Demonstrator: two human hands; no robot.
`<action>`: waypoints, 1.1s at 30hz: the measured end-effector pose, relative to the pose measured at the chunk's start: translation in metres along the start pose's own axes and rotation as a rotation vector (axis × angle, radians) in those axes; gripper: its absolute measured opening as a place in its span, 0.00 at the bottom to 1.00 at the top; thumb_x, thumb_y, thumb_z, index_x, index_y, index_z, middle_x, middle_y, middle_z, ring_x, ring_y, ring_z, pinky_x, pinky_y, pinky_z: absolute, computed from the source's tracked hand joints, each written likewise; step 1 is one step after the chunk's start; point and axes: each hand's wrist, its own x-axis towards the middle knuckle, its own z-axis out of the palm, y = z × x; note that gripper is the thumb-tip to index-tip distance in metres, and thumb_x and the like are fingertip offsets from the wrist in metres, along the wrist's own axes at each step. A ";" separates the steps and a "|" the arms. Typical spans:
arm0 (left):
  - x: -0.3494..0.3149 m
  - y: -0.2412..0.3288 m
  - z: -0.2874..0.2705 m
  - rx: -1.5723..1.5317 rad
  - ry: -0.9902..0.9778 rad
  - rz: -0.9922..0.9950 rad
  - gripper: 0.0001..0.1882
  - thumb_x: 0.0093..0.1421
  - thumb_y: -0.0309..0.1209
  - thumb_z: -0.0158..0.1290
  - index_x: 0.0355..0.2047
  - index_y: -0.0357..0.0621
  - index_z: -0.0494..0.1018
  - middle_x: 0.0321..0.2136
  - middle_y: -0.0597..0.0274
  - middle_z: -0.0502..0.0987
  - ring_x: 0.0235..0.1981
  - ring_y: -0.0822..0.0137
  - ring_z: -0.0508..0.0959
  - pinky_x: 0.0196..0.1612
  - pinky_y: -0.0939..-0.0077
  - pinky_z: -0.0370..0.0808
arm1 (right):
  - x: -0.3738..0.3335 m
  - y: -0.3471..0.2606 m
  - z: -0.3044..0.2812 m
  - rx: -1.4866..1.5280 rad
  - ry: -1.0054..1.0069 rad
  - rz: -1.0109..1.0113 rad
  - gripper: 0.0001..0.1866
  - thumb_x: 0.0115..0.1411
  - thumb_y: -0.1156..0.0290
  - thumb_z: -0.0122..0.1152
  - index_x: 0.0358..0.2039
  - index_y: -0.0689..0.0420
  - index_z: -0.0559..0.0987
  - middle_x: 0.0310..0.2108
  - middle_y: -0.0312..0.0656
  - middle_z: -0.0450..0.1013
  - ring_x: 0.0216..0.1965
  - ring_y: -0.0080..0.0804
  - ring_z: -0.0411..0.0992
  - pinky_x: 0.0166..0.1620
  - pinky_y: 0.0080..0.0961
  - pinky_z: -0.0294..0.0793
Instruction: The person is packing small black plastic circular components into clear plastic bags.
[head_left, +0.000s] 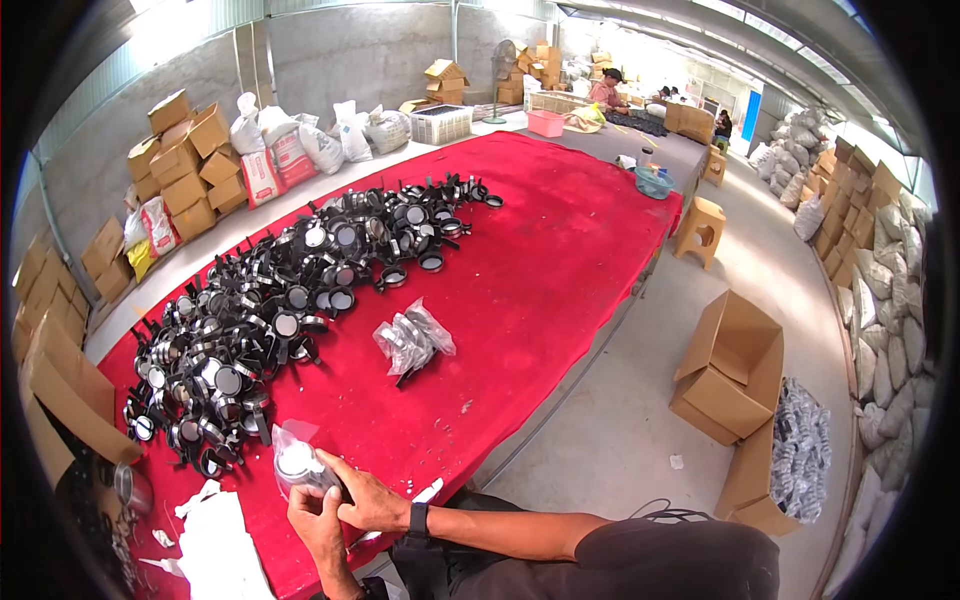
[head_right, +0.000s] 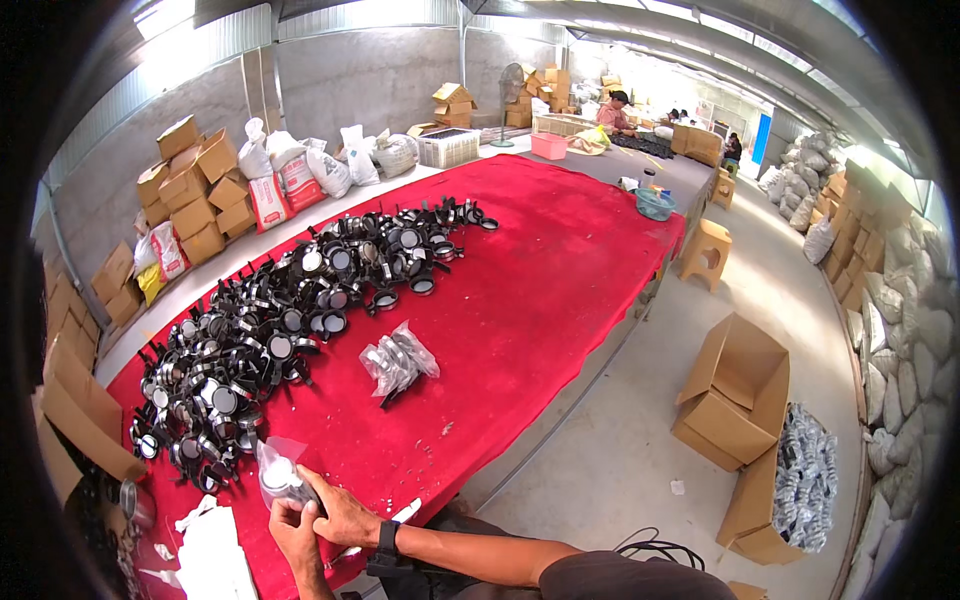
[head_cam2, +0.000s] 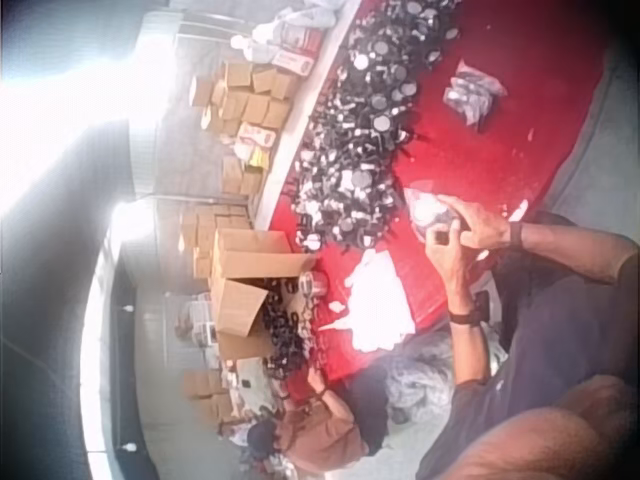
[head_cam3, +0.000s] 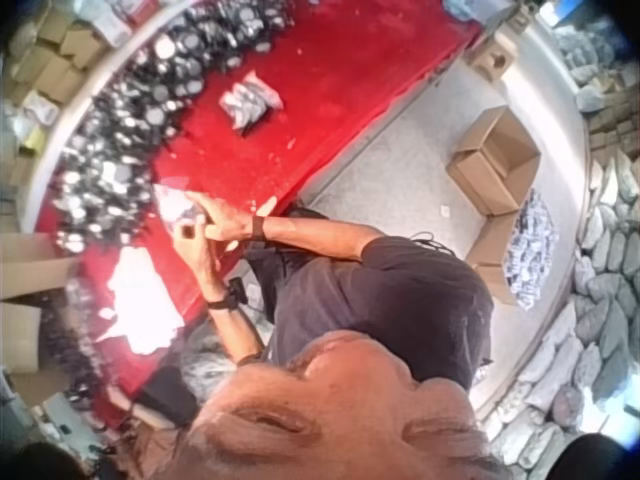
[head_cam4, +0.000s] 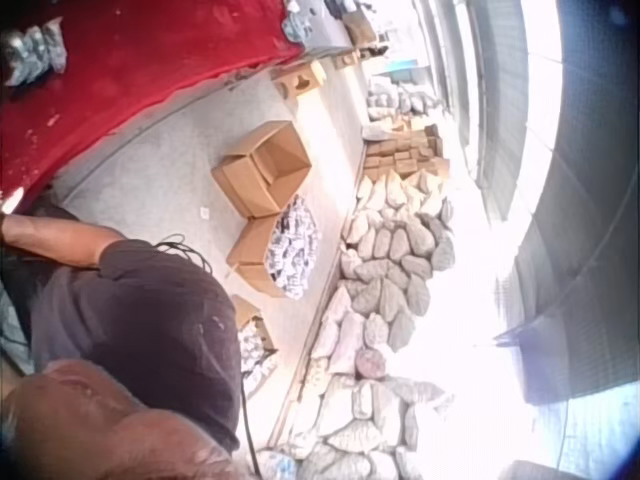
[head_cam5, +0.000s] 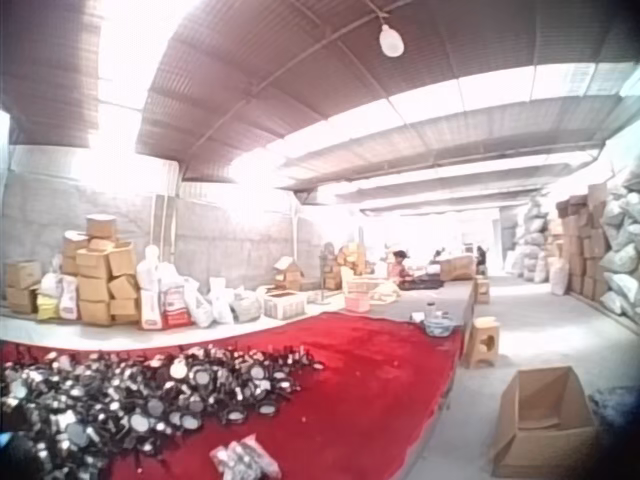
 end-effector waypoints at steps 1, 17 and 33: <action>-0.001 0.001 0.001 0.004 -0.005 0.019 0.11 0.64 0.19 0.64 0.36 0.43 0.71 0.31 0.70 0.77 0.33 0.76 0.78 0.41 0.80 0.74 | 0.000 0.005 0.002 -0.045 -0.024 0.013 0.46 0.61 0.73 0.56 0.79 0.64 0.52 0.67 0.69 0.68 0.69 0.60 0.70 0.70 0.43 0.68; -0.019 -0.012 0.022 0.812 -0.087 0.488 0.15 0.52 0.15 0.62 0.41 0.37 0.77 0.40 0.42 0.80 0.40 0.40 0.82 0.43 0.50 0.79 | 0.021 0.006 -0.019 -0.476 0.129 0.118 0.21 0.67 0.59 0.63 0.47 0.66 0.73 0.40 0.66 0.77 0.44 0.68 0.77 0.45 0.53 0.75; -0.002 0.007 -0.001 0.923 -0.267 0.236 0.57 0.45 0.48 0.77 0.72 0.39 0.65 0.69 0.37 0.67 0.71 0.38 0.65 0.73 0.48 0.64 | 0.016 0.041 -0.065 -0.487 0.299 0.191 0.18 0.62 0.60 0.67 0.40 0.64 0.76 0.32 0.61 0.78 0.38 0.65 0.79 0.43 0.53 0.77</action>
